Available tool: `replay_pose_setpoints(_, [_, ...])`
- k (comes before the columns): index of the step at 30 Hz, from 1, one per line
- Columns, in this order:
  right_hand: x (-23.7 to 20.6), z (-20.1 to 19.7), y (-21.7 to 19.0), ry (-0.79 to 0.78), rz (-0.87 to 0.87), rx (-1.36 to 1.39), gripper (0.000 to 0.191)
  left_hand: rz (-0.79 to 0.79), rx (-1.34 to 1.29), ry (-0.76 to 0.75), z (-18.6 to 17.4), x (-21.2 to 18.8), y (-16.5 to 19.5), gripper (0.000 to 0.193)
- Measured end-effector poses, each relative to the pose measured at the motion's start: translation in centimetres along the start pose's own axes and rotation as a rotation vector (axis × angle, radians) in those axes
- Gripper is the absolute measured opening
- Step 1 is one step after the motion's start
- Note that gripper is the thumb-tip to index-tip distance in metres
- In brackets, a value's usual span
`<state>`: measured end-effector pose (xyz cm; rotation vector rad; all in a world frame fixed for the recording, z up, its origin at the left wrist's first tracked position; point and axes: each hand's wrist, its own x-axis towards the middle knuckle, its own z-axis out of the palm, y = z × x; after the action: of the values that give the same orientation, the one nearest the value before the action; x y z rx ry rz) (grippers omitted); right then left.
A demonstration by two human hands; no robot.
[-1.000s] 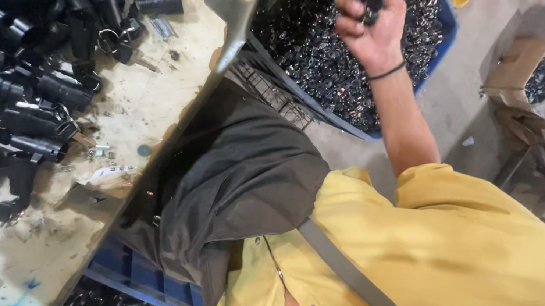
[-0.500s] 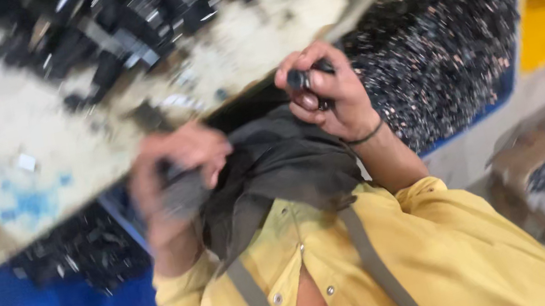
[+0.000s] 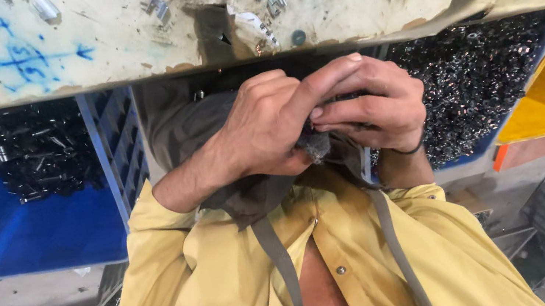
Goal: The person wipes small black cylindrical fittings one at a time with a gray abrasive pad, rubbing each part by hand and placing the wiped fittings onto the workbench and into a cardboard tray, with bins of parts around the bench.
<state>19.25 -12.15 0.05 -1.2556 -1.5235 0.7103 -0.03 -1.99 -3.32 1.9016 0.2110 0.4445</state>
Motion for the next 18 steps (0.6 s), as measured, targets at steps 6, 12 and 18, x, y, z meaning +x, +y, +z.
replay_pose_setpoints(6, [-0.8, -0.9, 1.2, -0.23, 0.024, -0.091, 0.027, 0.038, 0.285, -0.073, -0.8, 1.1, 0.5, 0.111])
replay_pose_setpoints(12, [-0.4, 4.0, 1.4, -0.026, 0.173, 0.198, 0.019, -0.055, 0.774, 0.043, -6.3, -2.8, 3.7, 0.05])
replay_pose_setpoints(18, [-0.3, 2.8, 1.8, 0.799, 0.618, 1.231, 0.056, -0.917, 0.992, 0.113, -11.7, -8.5, 8.0, 0.073])
